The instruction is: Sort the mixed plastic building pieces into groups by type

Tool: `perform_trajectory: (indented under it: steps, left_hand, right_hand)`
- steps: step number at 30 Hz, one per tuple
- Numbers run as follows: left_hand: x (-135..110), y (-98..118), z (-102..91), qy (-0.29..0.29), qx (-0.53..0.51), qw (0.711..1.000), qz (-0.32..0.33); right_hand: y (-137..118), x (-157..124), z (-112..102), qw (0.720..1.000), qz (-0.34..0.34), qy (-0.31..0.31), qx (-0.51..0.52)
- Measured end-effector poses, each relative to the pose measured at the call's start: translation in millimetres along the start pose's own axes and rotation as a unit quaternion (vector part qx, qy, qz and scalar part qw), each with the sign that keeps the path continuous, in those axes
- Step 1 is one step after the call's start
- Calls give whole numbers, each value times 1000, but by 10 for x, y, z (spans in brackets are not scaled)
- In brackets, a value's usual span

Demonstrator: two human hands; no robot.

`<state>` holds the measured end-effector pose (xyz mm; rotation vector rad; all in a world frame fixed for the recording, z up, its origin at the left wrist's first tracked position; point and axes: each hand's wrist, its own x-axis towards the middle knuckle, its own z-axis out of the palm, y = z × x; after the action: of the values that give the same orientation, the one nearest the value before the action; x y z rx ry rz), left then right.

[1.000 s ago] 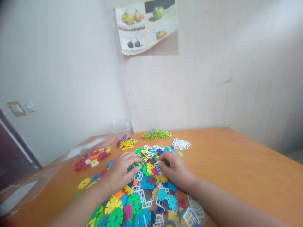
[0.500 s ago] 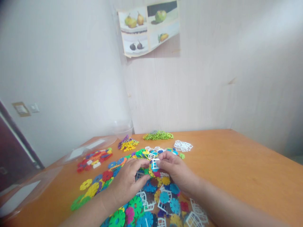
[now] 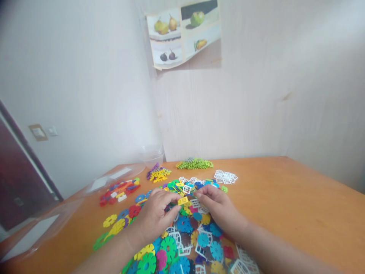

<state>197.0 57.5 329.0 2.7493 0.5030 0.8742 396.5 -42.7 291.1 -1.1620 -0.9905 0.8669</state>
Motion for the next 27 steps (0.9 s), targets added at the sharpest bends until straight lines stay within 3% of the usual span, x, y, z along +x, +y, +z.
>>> perform_trajectory:
  steps: [4, 9, 12, 18, 22, 27]
  left_hand:
    - [11, -132, -73, 25, 43, 999, -23]
    - [14, -537, -232, 97, 149, 978, -108]
    - [-21, -856, -389, 152, 223, 942, -198]
    - [-227, -1352, -769, 217, 308, 841, -389]
    - [-373, -1509, -886, 223, 306, 791, -480]
    - [-458, -1586, -887, 203, 285, 766, -540]
  right_hand:
    - [29, -10, -41, 999, 7, 15, -52]
    - [75, -4, -131, 993, 13, 14, -118]
    - [110, 15, -176, 982, -16, 25, -188]
    - [167, 40, -209, 958, -69, 16, -279]
    - [189, 40, -227, 947, -100, 22, -304]
    - [233, 41, -243, 944, -83, 26, -317]
